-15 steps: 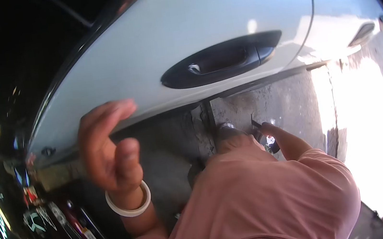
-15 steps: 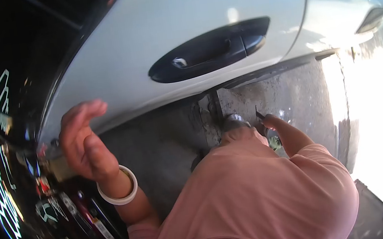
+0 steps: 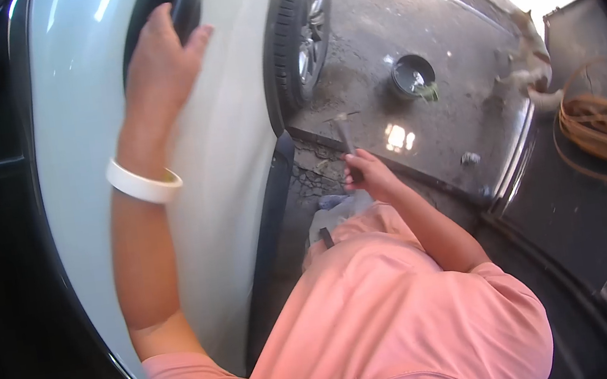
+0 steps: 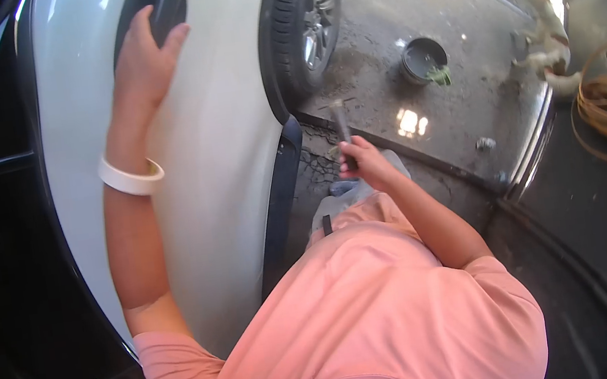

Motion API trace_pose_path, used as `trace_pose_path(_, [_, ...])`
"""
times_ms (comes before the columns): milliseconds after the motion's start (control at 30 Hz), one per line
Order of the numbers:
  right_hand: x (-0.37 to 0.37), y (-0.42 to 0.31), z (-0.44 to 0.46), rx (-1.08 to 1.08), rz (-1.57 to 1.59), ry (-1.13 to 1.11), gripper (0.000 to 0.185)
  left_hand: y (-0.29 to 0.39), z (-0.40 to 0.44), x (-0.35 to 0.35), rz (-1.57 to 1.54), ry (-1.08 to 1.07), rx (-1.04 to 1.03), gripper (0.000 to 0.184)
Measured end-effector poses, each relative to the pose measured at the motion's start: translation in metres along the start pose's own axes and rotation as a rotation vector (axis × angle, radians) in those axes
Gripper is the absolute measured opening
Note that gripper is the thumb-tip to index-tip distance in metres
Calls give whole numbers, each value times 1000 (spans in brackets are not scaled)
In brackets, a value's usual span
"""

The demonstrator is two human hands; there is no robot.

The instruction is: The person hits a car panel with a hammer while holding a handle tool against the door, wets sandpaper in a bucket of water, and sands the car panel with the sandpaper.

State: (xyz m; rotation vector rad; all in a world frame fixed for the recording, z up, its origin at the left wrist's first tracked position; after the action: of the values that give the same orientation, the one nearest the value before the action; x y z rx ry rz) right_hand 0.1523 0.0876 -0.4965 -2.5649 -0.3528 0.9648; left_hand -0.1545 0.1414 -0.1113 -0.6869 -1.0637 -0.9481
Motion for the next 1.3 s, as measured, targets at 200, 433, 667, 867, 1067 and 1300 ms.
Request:
trace_pose_path(200, [-52,60,-42,18,5,-121,19,-3,44,-16,70,-251,-85,64])
trace_pose_path(433, [-43,101,-16,291,309,97,26,11,38,-19,-45,-286,-65,59])
trace_pose_path(667, [-102,117,24,472,300,190,28,14,33,-21,111,-254,-84,54])
trace_pose_path(867, [-129,128,67,603,442,326,30,6,50,-34,166,-245,-162,57])
trace_pose_path(1067, [-166,155,105,679,282,447,38,-13,85,-45,215,-207,-234,63])
trace_pose_path(1300, [-188,157,107,642,188,344,41,-27,111,-52,207,-183,-242,69])
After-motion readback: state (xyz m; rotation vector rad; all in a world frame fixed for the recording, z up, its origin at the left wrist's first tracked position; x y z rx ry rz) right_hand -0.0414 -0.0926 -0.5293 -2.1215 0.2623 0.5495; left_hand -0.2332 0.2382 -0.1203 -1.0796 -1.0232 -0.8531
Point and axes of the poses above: each hand's wrist, its own z-axis towards the middle knuckle, its own x-axis out of the back of the hand, y = z × x, the point moved 9 cm from there along z, towards the middle knuckle, and after that the axes turned 6 degrees about z, right-handed, at the moved point
